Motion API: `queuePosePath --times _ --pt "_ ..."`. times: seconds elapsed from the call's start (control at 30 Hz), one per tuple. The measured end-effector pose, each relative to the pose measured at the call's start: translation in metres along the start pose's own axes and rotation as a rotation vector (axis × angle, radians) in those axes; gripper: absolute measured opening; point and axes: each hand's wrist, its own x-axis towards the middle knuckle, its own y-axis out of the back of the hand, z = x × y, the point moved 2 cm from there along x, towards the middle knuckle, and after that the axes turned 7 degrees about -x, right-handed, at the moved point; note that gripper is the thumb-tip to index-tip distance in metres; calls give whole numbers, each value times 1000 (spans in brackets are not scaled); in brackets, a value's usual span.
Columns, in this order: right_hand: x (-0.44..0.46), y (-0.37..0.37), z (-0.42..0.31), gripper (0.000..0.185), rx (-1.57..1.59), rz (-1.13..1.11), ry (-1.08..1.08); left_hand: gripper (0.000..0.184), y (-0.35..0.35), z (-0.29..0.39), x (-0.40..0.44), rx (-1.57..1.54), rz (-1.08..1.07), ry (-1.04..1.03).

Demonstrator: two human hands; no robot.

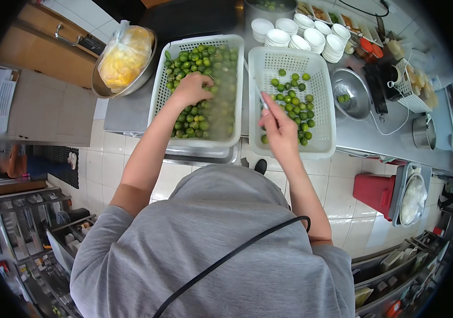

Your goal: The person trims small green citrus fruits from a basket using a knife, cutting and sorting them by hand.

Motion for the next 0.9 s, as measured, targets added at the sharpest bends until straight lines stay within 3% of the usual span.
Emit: queuePosePath --times 0.13,0.2,0.27,0.4,0.53,0.63,0.7,0.73,0.83,0.9 --pt "2 24 -16 35 62 99 -64 39 -3 65 9 -300 -257 1" --pt "4 32 -20 36 146 124 -36 38 -8 79 14 -824 -263 -158" --pt "4 35 -22 36 110 147 -11 36 -3 66 25 -808 -209 -165" --pt "1 33 -19 36 116 142 -33 28 -11 13 29 52 49 97" --pt "0 23 -17 36 103 90 -53 24 -45 -19 17 101 119 137" --pt "1 17 -16 36 85 66 -37 29 -52 -35 14 -136 195 84" --pt "3 17 -16 36 90 64 -34 28 -50 -57 14 -1135 159 282" --pt "3 18 -16 36 97 65 -31 31 -44 -62 8 -1392 142 310" --pt "3 21 -14 37 111 50 -74 27 -36 -74 -4 -1558 83 339" --pt "3 19 -14 37 117 42 -72 25 -38 -71 -7 -989 -135 392"
